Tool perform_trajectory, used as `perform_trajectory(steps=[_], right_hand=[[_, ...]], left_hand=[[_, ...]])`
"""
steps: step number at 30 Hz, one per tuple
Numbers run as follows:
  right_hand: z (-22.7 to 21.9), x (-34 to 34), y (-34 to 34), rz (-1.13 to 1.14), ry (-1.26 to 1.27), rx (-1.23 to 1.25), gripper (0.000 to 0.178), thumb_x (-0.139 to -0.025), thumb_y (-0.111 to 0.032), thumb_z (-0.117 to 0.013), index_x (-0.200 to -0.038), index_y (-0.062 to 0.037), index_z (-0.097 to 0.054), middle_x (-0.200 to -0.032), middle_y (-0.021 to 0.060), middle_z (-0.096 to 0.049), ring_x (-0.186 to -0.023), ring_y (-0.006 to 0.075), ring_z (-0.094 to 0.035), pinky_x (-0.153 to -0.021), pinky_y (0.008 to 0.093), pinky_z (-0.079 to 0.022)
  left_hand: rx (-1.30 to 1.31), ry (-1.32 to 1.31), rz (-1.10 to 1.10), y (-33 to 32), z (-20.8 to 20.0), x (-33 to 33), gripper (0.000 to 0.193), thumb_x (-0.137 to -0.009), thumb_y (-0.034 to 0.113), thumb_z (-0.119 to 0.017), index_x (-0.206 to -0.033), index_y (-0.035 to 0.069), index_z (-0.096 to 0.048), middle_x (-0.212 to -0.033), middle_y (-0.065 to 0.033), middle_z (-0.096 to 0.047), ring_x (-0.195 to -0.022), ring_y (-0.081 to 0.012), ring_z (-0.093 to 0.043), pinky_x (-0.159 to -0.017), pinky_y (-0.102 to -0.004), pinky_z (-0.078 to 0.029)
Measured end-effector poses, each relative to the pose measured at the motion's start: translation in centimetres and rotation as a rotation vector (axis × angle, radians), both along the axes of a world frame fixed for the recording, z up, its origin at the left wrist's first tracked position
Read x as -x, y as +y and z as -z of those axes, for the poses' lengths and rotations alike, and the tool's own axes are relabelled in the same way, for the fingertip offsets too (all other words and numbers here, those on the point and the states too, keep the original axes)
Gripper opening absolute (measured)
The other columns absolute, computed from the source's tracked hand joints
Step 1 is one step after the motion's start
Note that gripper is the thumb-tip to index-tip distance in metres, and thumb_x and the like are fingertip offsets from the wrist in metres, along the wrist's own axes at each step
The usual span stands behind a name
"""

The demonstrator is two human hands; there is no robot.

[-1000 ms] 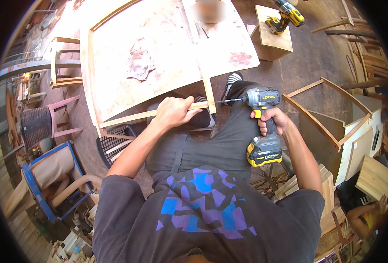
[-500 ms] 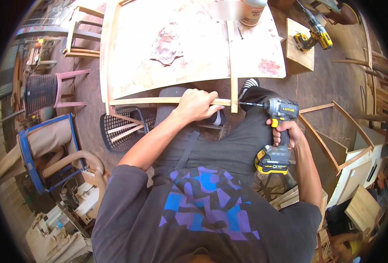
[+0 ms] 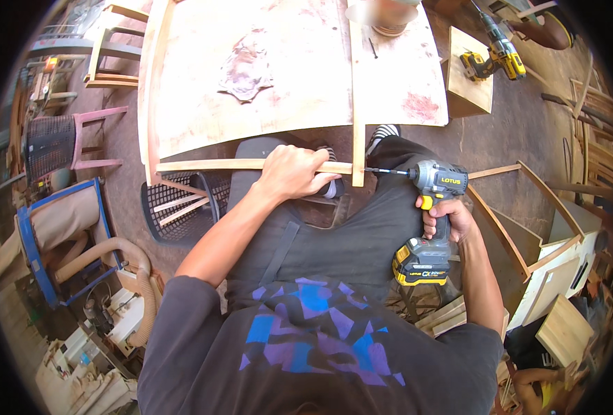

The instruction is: Applying glue and drilling screws to join wooden frame pieces.

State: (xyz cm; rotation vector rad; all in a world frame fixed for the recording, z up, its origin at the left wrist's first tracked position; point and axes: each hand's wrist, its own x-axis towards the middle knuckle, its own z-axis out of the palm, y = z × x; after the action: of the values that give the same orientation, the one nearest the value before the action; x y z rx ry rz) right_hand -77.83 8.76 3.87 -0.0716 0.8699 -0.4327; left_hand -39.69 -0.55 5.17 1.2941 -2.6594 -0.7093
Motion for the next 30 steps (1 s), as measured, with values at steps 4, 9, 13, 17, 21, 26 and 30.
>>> perform_trajectory(steps=[4,9,13,17,21,26,30], right_hand=[[0.0,0.1,0.1,0.003,-0.045,-0.018,0.040,-0.078,-0.010,-0.068,-0.116,-0.0002,-0.062,-0.068,0.0078,-0.059,-0.057,0.0199,-0.058,-0.061,0.0385,-0.052],[-0.1,0.0,0.2,0.029,-0.045,-0.023,0.041,-0.078,-0.009,-0.068,-0.117,0.0002,-0.061,-0.068,0.0071,-0.058,-0.056,0.0189,-0.057,-0.060,0.0369,-0.051],[-0.1,-0.1,0.3,0.059,-0.057,-0.029,0.040,-0.078,-0.007,-0.067,-0.117,0.0018,-0.061,-0.067,0.0071,-0.058,-0.055,0.0190,-0.058,-0.057,0.0349,-0.051],[-0.1,-0.2,0.4,0.077,-0.043,-0.029,0.041,-0.078,-0.006,-0.066,-0.118,0.0030,-0.061,-0.067,0.0078,-0.059,-0.055,0.0194,-0.059,-0.056,0.0345,-0.051],[-0.5,-0.3,0.4,0.060,0.001,-0.014,0.041,-0.076,-0.006,-0.067,-0.117,0.0028,-0.063,-0.067,0.0079,-0.060,-0.055,0.0194,-0.060,-0.055,0.0349,-0.052],[-1.0,-0.3,-0.2,0.044,-0.002,-0.018,0.043,-0.074,-0.005,-0.068,-0.116,0.0026,-0.064,-0.068,0.0088,-0.062,-0.056,0.0201,-0.062,-0.055,0.0354,-0.054],[-1.2,-0.1,-1.2,-0.004,-0.079,-0.054,0.043,-0.073,-0.004,-0.070,-0.115,0.0028,-0.064,-0.070,0.0102,-0.064,-0.057,0.0206,-0.064,-0.056,0.0363,-0.055]], left_hand=[[-0.034,-0.072,0.028,-0.2,-0.5,0.1,0.045,-0.090,0.050,-0.069,-0.077,0.008,-0.055,-0.062,-0.0119,-0.065,-0.058,-0.0354,-0.064,-0.054,-0.0458,-0.047],[-0.056,-0.139,0.049,-0.5,-0.9,0.5,0.041,-0.091,0.046,-0.068,-0.080,0.008,-0.056,-0.065,-0.0131,-0.066,-0.060,-0.0358,-0.065,-0.055,-0.0464,-0.047],[-0.079,-0.154,0.055,-0.6,-1.2,0.6,0.039,-0.089,0.043,-0.070,-0.081,0.008,-0.058,-0.065,-0.0141,-0.066,-0.062,-0.0370,-0.065,-0.056,-0.0472,-0.049],[-0.077,-0.162,0.050,-0.6,-1.2,0.7,0.037,-0.087,0.041,-0.073,-0.081,0.007,-0.059,-0.063,-0.0152,-0.065,-0.062,-0.0377,-0.066,-0.057,-0.0474,-0.050],[-0.060,-0.172,0.042,-0.6,-1.1,0.9,0.037,-0.087,0.041,-0.072,-0.079,0.008,-0.058,-0.062,-0.0133,-0.065,-0.060,-0.0359,-0.065,-0.056,-0.0472,-0.050],[-0.057,-0.139,0.076,-0.6,-1.0,0.5,0.036,-0.087,0.039,-0.074,-0.082,0.007,-0.058,-0.061,-0.0145,-0.062,-0.060,-0.0370,-0.064,-0.055,-0.0466,-0.048],[-0.008,-0.128,0.090,-0.3,-1.0,-0.1,0.036,-0.087,0.039,-0.074,-0.080,0.008,-0.057,-0.061,-0.0135,-0.062,-0.058,-0.0353,-0.064,-0.053,-0.0445,-0.048]])
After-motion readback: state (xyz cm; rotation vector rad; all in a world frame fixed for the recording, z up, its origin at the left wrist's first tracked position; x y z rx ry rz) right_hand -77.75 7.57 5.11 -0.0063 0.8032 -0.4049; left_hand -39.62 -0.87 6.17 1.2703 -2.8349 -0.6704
